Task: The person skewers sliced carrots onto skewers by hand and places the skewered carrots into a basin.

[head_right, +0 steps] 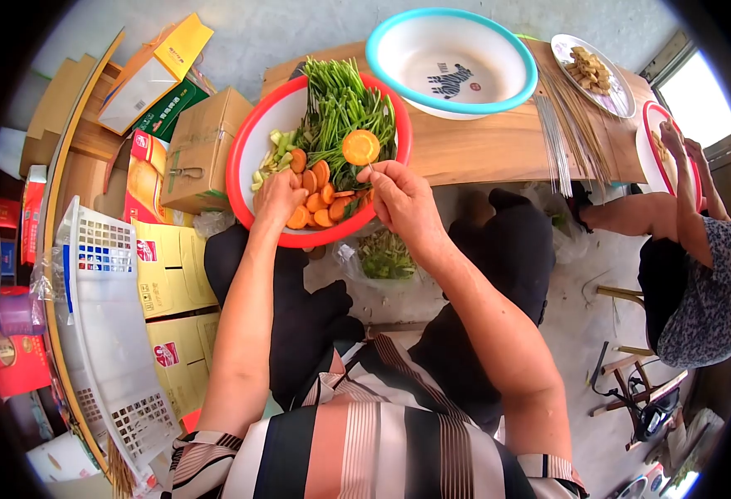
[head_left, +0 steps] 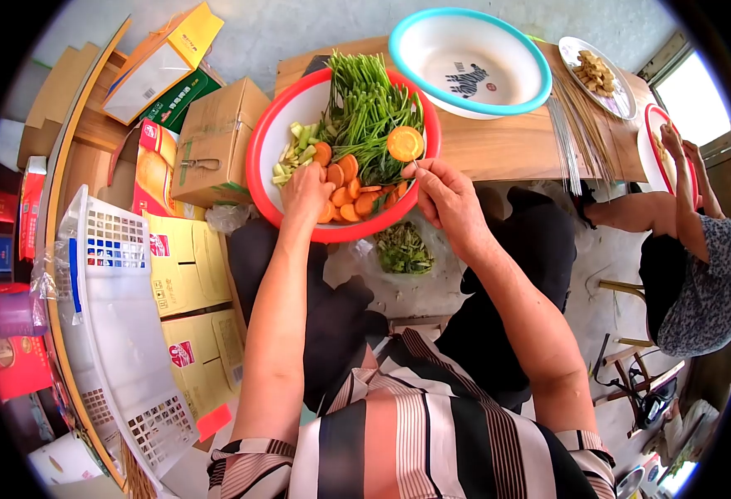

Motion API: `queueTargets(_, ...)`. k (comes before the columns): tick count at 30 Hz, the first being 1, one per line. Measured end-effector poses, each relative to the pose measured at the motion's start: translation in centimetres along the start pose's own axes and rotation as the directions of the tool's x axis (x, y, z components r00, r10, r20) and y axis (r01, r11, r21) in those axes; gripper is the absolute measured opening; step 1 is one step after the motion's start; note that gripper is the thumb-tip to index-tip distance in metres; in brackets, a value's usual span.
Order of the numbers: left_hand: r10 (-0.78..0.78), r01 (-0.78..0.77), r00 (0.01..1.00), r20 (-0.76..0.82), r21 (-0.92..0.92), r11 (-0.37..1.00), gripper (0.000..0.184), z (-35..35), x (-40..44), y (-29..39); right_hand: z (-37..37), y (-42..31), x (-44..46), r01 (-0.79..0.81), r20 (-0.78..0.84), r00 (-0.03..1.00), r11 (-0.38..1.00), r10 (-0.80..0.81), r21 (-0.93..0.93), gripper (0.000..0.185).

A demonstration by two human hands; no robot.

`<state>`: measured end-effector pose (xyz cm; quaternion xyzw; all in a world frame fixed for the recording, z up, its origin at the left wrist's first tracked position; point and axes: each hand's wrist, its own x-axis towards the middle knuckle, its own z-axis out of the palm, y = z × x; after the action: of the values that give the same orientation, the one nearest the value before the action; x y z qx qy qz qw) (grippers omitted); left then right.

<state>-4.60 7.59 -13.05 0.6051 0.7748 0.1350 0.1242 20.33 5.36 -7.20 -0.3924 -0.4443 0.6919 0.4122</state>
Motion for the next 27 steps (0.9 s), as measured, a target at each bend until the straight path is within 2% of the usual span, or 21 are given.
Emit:
queueTargets(2,0.030,-0.058,0.990,0.136,0.201,0.978,0.039,-1.3,-1.3,0.6,0.0,0.0,0.0,0.011,0.012,1.000,1.000,-0.011,-0.019,0.021)
queueTargets(3,0.028,-0.056,0.990,0.135,0.204,0.977,0.039,-1.1,-1.4,0.4,0.0,-0.1,0.0,0.011,0.015,1.000,1.000,-0.010,-0.017,0.021)
queueTargets(5,0.011,-0.059,0.989,0.147,0.325,0.944,0.062,-0.5,-1.6,-0.1,0.0,-0.1,0.0,0.015,0.027,1.000,0.999,-0.014,-0.030,0.021)
queueTargets(9,0.003,-0.065,0.985,0.170,0.360,0.931,0.072,0.7,-2.1,-0.2,0.3,0.1,0.0,0.011,0.043,0.999,0.999,-0.009,-0.037,0.021)
queueTargets(12,0.037,-0.082,0.988,0.147,0.310,0.947,0.065,1.3,-1.5,-1.3,0.5,0.2,0.0,-0.004,0.054,0.999,1.000,0.005,-0.031,0.021)
queueTargets(14,0.056,-0.057,0.989,0.139,0.004,0.998,0.049,0.9,-0.6,-1.8,0.6,0.2,-0.1,-0.013,0.062,0.998,0.998,0.018,-0.069,0.021)
queueTargets(15,0.058,-0.059,0.989,0.135,0.005,0.998,0.049,0.8,-0.3,-1.9,0.6,0.2,-0.2,-0.009,0.063,0.998,0.998,0.014,-0.068,0.021)
queueTargets(16,-0.007,0.121,0.980,0.200,-0.568,0.814,0.041,0.1,-0.1,-1.3,0.7,0.1,-0.2,-0.014,0.089,0.996,0.996,0.022,-0.088,0.021)
queueTargets(17,-0.019,0.278,0.958,0.286,-0.910,0.309,0.034,-0.5,0.0,-0.9,0.8,0.1,-0.3,-0.019,0.116,0.993,0.994,0.032,-0.109,0.022)
queueTargets(18,-0.022,0.271,0.960,0.278,-0.911,0.311,0.034,-1.0,0.1,-0.7,1.0,0.2,-0.4,-0.012,0.123,0.992,0.994,0.026,-0.108,0.022)
queueTargets(19,0.063,0.273,0.960,0.274,-0.962,0.031,0.032,-1.3,0.3,-0.6,1.2,0.4,-0.5,-0.027,0.148,0.988,0.992,0.045,-0.122,0.022)
queueTargets(20,0.145,0.277,0.958,0.247,-0.927,-0.252,0.031,-1.5,0.4,-0.6,1.5,0.6,-0.7,-0.042,0.171,0.983,0.990,0.065,-0.137,0.022)
queueTargets(21,0.123,0.264,0.964,0.237,-0.921,-0.286,0.039,-1.2,0.7,-0.6,1.8,0.8,-0.8,-0.066,0.194,0.977,0.991,0.088,-0.115,0.020)
queueTargets(22,0.121,0.259,0.965,0.233,-0.923,-0.285,0.039,-1.0,0.9,-0.7,2.0,1.0,-1.0,-0.063,0.198,0.977,0.991,0.085,-0.115,0.020)
queueTargets(24,0.123,0.254,0.967,0.222,-0.865,-0.432,0.041,-0.5,1.3,-0.9,2.4,1.6,-1.1,-0.087,0.190,0.974,0.978,0.124,-0.192,0.015)
queueTargets(25,0.068,0.246,0.968,0.242,-0.859,-0.448,0.044,-0.6,1.3,-0.4,2.4,1.9,-1.1,-0.079,0.192,0.973,0.964,0.131,-0.256,0.015)
queueTargets(27,0.097,0.256,0.966,0.239,-0.847,-0.466,0.045,-0.5,1.5,-0.8,2.7,2.3,-1.1,-0.059,0.191,0.974,0.955,0.119,-0.291,0.016)
